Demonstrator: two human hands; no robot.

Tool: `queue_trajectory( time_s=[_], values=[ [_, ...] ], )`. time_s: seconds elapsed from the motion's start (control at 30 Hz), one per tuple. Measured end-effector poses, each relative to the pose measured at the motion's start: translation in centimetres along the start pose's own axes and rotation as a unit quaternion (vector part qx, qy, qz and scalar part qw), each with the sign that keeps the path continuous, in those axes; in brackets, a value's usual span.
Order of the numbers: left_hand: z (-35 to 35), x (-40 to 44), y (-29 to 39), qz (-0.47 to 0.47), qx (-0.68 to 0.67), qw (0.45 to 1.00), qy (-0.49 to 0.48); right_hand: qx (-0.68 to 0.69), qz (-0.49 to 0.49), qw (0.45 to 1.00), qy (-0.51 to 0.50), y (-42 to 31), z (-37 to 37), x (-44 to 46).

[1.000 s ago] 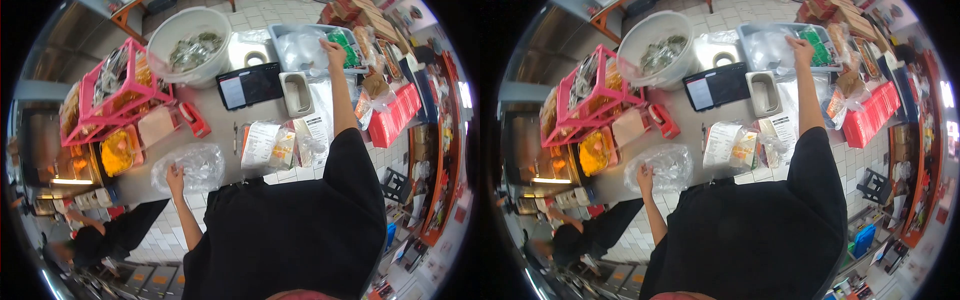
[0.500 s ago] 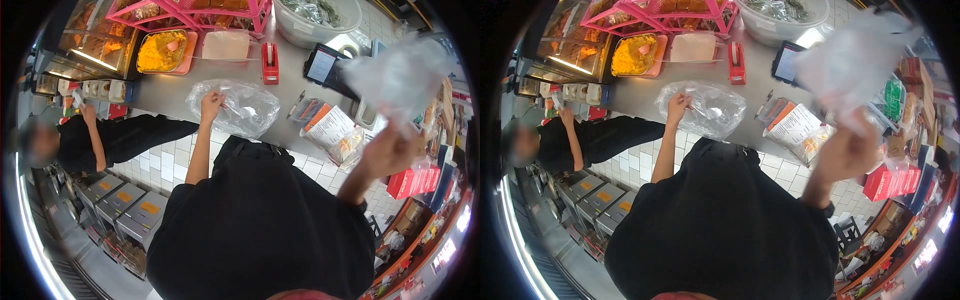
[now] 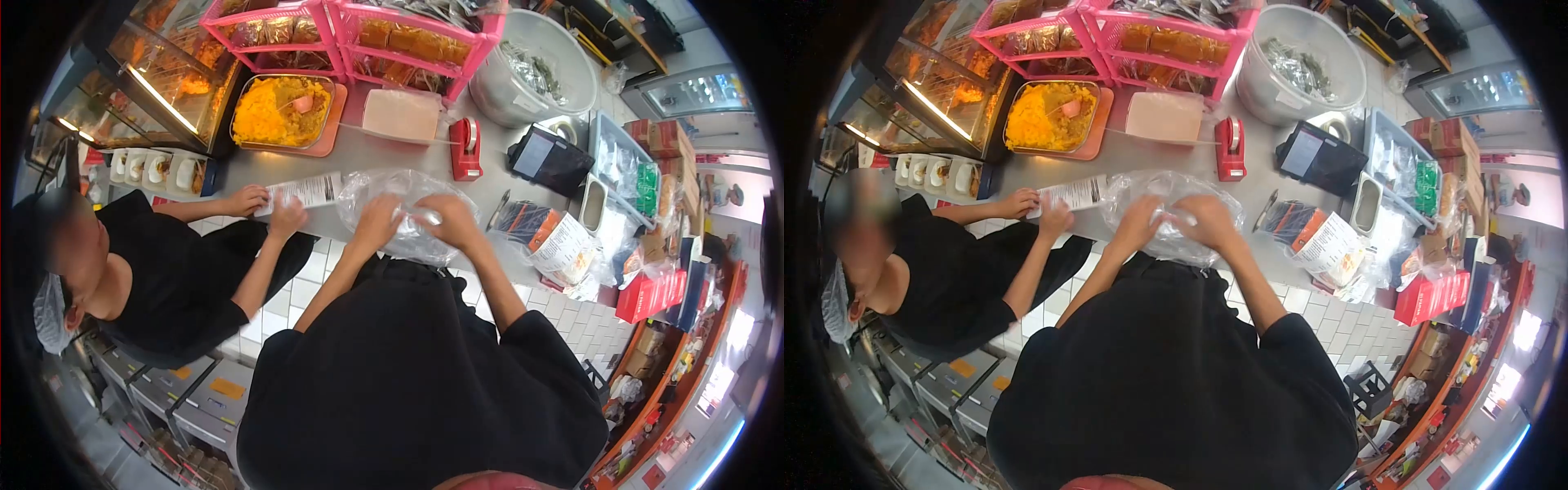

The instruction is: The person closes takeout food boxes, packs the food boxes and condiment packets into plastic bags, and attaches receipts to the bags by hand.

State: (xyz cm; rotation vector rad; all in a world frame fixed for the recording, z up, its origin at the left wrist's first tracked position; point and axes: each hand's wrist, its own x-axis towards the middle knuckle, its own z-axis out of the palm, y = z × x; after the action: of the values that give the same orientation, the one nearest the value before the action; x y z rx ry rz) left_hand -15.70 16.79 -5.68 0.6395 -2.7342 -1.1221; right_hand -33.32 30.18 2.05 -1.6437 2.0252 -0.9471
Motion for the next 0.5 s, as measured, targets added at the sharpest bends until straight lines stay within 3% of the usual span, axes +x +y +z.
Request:
queue_trajectory(
  time_s=[0.03,0.07,0.13,0.2,0.23,0.33,0.43,0.5],
  values=[
    [0.1,0.0,0.1,0.017,0.04,0.997,-0.06,-0.004,-0.001,0.998,0.055,-0.6,-3.7,1.5],
    [0.0,-0.1,0.4,0.041,0.028,0.998,-0.028,0.027,0.021,0.987,0.157,-2.3,-7.8,3.5],
    [-0.3,-0.4,1.2,0.09,0.005,0.995,0.031,-0.097,-0.012,0.929,0.356,0.0,-14.7,7.4],
    [-3.2,-0.7,3.0,0.091,-0.031,0.993,0.065,-0.087,0.035,0.896,0.435,1.7,-21.1,12.5],
    [-4.4,-1.1,3.5,0.073,-0.059,0.994,0.063,-0.038,0.105,0.931,0.347,5.2,-23.9,14.6],
    [-6.3,-3.0,4.0,0.017,-0.126,0.99,0.064,-0.2,0.176,0.954,0.14,18.4,-27.2,21.3],
    [-6.7,-5.6,4.9,-0.027,-0.118,0.989,0.086,-0.377,0.115,0.919,0.008,31.3,-25.3,24.0],
    [-6.4,-7.2,5.4,-0.084,-0.132,0.983,0.093,-0.395,0.082,0.911,-0.088,32.7,-24.1,24.6]
  ],
)
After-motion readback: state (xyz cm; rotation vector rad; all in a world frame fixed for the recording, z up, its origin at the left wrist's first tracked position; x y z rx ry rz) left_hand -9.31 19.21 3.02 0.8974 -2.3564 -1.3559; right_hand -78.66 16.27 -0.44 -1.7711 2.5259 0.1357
